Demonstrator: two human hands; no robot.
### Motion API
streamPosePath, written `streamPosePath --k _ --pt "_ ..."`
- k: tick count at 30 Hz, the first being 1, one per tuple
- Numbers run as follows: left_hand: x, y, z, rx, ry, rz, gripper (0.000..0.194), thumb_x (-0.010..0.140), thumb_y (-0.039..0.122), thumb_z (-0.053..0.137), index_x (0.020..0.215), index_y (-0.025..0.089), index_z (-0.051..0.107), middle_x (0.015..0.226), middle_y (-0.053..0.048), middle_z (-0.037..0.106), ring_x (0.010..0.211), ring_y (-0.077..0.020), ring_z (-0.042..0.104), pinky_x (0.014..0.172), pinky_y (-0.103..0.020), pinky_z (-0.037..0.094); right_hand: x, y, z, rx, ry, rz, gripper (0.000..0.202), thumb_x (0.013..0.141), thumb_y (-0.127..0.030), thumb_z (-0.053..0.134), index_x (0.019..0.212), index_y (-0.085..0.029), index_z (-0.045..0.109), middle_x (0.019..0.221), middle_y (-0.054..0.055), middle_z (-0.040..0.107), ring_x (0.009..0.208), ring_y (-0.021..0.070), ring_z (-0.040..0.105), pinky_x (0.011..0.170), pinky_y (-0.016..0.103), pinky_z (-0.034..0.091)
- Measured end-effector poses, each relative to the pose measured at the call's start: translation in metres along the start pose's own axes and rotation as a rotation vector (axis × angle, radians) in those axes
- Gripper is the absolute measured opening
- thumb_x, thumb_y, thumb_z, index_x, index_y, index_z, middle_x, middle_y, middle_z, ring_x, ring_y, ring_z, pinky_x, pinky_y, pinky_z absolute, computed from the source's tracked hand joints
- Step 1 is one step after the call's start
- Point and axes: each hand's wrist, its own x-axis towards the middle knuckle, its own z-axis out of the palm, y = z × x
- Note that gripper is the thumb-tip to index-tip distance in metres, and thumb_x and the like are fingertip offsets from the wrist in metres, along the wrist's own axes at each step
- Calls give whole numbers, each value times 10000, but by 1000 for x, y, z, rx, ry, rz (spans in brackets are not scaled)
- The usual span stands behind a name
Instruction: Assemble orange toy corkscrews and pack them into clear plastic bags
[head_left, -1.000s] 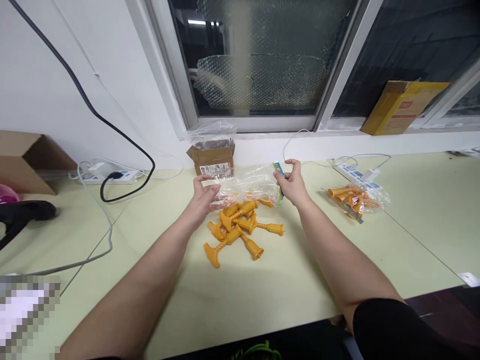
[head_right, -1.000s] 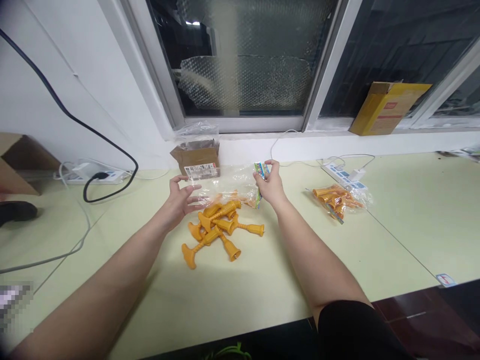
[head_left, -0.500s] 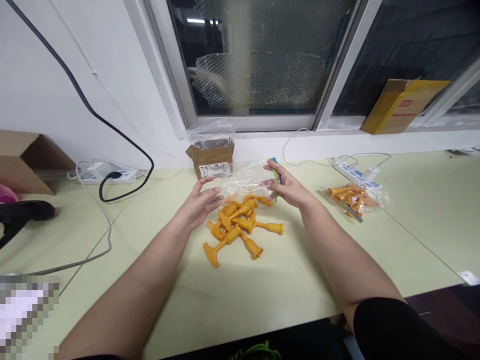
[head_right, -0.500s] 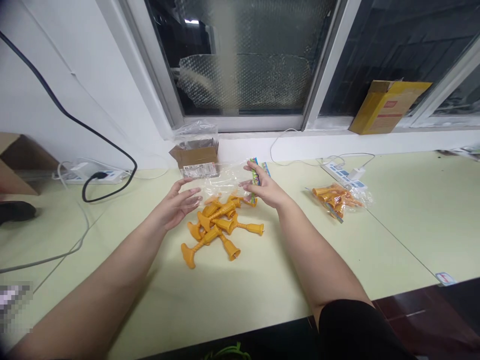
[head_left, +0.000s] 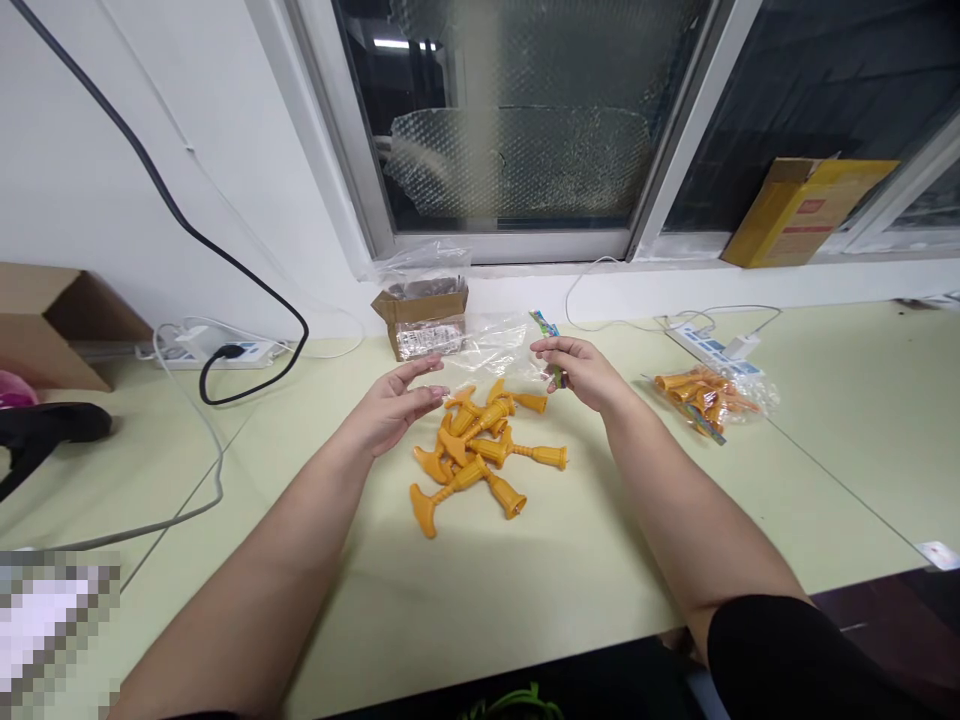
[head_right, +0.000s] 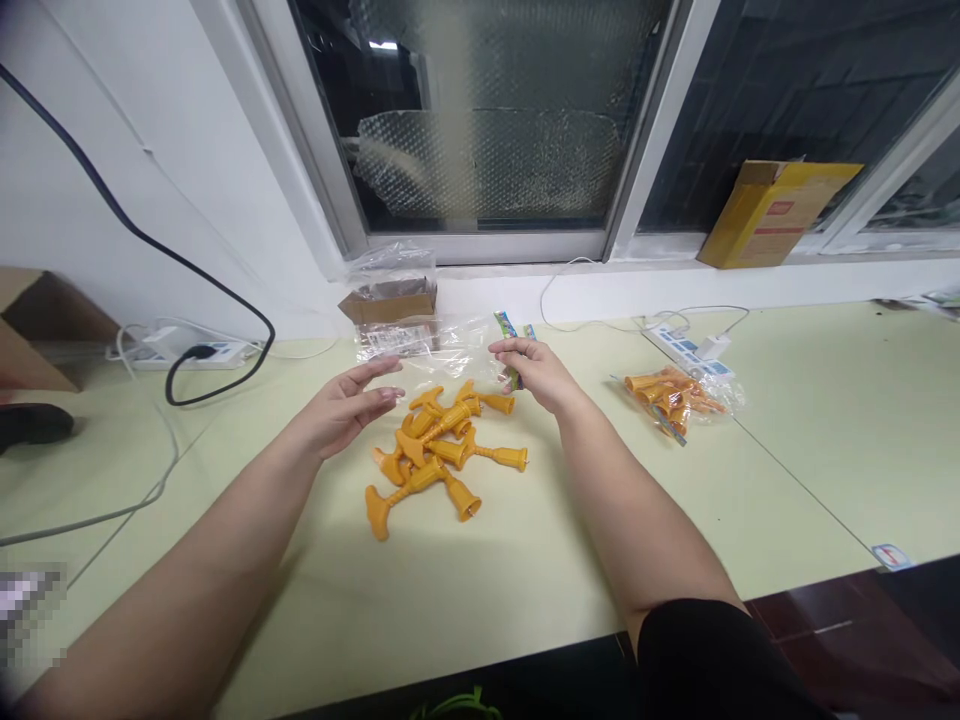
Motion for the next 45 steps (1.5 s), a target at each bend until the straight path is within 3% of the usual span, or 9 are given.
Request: streamPosePath --k 4,10,16,21,26,29,34,40,45 --pt "1 8 -14 52 -72 -46 645 631 194 919 1236 311 728 1482 -59 576 926 -140 731 720 -193 583 -3 -6 -12 -60 -83 54 309 729 -289 834 1019 -202 769 908 34 670 522 55 504 437 216 527" --pt "1 14 -28 59 -169 -78 580 718 268 883 1276 294 723 1483 -96 579 856 -123 710 805 -257 597 -10 -17 -24 -133 -175 18 384 728 -297 844 1089 -199 763 1033 56 679 539 37 491 431 193 472" --pt "3 18 -20 -97 -69 -112 452 904 525 632 1167 181 762 1479 -141 568 763 -141 693 703 -291 608 -14 -22 -31 -220 -276 -102 432 776 -305 797 1193 -229 716 1144 51 664 598 58 503 493 228 499" --pt "1 20 -12 -175 -23 -85 461 881 519 645 1255 252 674 1324 -113 652 976 -264 737 885 -415 619 -10 -19 -26 -381 -164 -322 318 850 -315 717 1152 -221 736 955 24 608 657 101 536 630 296 554" --pt "-5 13 -4 -80 -100 21 637 738 322 860 1307 378 580 1294 -47 649 1217 -308 662 1027 -518 561 -5 -12 -15 -391 -79 -494 347 874 -370 704 1206 -269 717 1105 49 537 803 152 604 758 361 623" --pt "-6 6 3 7 -71 87 540 714 334 893 1206 328 671 1349 -53 622 1273 -315 620 1042 -529 552 -3 -7 -6 -338 -61 -518 369 877 -403 711 1223 -276 710 1147 54 522 798 148 606 784 381 649" --pt "-1 -1 10 -25 129 141 367 636 387 942 859 180 737 976 -49 716 1084 -258 696 1007 -481 577 -2 -2 1 -275 -138 -500 372 866 -401 727 1213 -269 719 1108 44 516 821 154 611 764 384 668" --pt "8 -1 -3 -61 192 120 410 552 352 985 828 149 760 776 -32 708 792 -173 712 892 -398 617 -1 -4 -3 -218 -45 -409 343 839 -400 744 1145 -245 736 1133 43 603 789 135 622 791 360 628" --pt "10 0 -14 -62 148 170 389 558 306 984 848 180 758 709 -8 694 666 -132 679 747 -307 608 0 -4 -9 -143 -29 -327 267 820 -342 758 1066 -242 732 1041 25 682 819 142 658 788 318 579"
